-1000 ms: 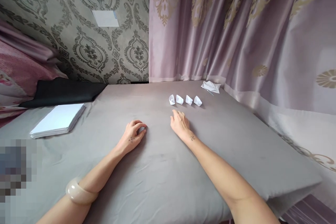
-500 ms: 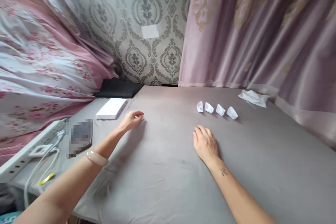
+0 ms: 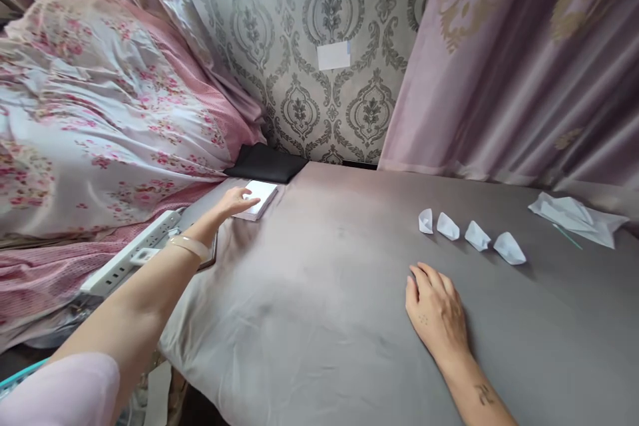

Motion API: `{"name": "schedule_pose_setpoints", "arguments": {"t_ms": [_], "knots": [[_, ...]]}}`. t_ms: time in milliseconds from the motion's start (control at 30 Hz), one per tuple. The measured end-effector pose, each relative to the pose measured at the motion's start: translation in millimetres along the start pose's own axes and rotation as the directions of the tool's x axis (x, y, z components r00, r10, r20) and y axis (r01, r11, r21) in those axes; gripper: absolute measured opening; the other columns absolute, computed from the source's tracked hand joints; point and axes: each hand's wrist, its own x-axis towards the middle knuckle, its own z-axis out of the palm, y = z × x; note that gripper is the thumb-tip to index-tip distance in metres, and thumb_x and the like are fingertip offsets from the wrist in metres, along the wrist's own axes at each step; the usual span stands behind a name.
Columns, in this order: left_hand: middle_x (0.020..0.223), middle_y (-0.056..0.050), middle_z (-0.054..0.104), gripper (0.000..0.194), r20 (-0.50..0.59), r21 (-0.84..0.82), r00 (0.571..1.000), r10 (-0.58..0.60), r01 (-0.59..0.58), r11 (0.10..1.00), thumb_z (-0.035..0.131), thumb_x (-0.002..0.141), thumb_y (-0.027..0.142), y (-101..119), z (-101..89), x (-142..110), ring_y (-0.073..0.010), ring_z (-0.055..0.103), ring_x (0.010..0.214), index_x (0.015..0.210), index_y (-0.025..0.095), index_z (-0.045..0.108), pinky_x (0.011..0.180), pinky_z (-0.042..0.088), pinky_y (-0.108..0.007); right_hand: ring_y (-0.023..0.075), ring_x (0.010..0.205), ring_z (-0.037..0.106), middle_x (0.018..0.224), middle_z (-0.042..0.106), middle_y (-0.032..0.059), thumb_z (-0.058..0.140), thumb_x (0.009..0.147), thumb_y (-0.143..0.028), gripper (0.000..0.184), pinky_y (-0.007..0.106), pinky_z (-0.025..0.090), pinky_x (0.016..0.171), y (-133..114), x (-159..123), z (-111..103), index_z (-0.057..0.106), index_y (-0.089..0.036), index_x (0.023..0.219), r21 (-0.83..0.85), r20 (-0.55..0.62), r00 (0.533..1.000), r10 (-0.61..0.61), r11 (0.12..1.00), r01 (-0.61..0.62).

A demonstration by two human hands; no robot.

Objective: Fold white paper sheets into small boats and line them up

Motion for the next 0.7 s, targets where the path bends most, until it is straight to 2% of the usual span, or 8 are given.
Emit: {"name": "schedule_pose_setpoints", "arguments": {"t_ms": [133, 267, 333, 533, 700], "knots": [[0.118, -0.015, 0.066, 0.051, 0.019, 0.062, 0.999, -0.029, 0.028, 0.998, 0.055, 0.078, 0.041, 6.1, 6.6, 8.2, -0.0284, 0.061, 0.11, 0.119, 0.012, 0.064, 0.09, 0.047, -0.03, 0.0269, 0.1, 0.057, 0.115, 0.066, 0.0095, 0.039, 0.091, -0.032, 0.036, 0.039, 0.047, 0.088, 1.7, -0.3, 1.9, 0.065, -0.014, 0.108, 0.004, -0.013, 1.0, -0.014, 1.0, 0.015], [0.103, -0.017, 0.071, 0.042, 0.076, 0.137, 0.995, -0.057, 0.046, 0.99, 0.065, 0.065, 0.041, 4.3, 9.0, 12.7, -0.0322, 0.064, 0.101, 0.095, 0.012, 0.072, 0.079, 0.05, -0.031, 0.027, 0.101, 0.057, 0.114, 0.066, 0.01, 0.038, 0.092, -0.032, 0.037, 0.039, 0.047, 0.088, 3.0, -0.2, 2.9, 0.065, -0.013, 0.108, 0.005, -0.015, 1.0, -0.02, 1.0, 0.02], [0.095, -0.016, 0.072, 0.04, 0.109, 0.165, 0.992, -0.059, 0.041, 0.986, 0.068, 0.062, 0.042, 3.8, 8.6, 14.4, -0.0314, 0.066, 0.095, 0.087, 0.012, 0.073, 0.074, 0.05, -0.029, 0.0272, 0.101, 0.057, 0.114, 0.066, 0.0104, 0.037, 0.092, -0.033, 0.038, 0.039, 0.047, 0.088, 3.3, -0.1, 3.0, 0.065, -0.013, 0.108, 0.004, -0.012, 1.0, -0.026, 1.0, 0.026], [0.093, -0.016, 0.072, 0.038, 0.15, 0.198, 0.987, -0.057, 0.026, 0.98, 0.067, 0.064, 0.036, 9.2, 3.7, 16.9, -0.0269, 0.068, 0.085, 0.092, 0.011, 0.072, 0.065, 0.049, -0.026, 0.0276, 0.101, 0.057, 0.115, 0.066, 0.0106, 0.036, 0.093, -0.034, 0.039, 0.04, 0.048, 0.088, 1.7, -0.4, 1.6, 0.065, -0.014, 0.108, -0.004, -0.015, 1.0, -0.022, 1.0, 0.022], [0.107, -0.018, 0.07, 0.039, 0.103, 0.213, 0.991, -0.082, 0.059, 0.975, 0.067, 0.065, 0.03, 14.2, 2.9, 12.0, -0.028, 0.067, 0.095, 0.1, 0.012, 0.07, 0.071, 0.05, -0.025, 0.0274, 0.101, 0.058, 0.114, 0.066, 0.0115, 0.036, 0.092, -0.033, 0.038, 0.04, 0.048, 0.088, 0.9, 0.0, 0.9, 0.065, -0.013, 0.108, 0.0, -0.015, 0.999, -0.032, 0.999, 0.032]]}}
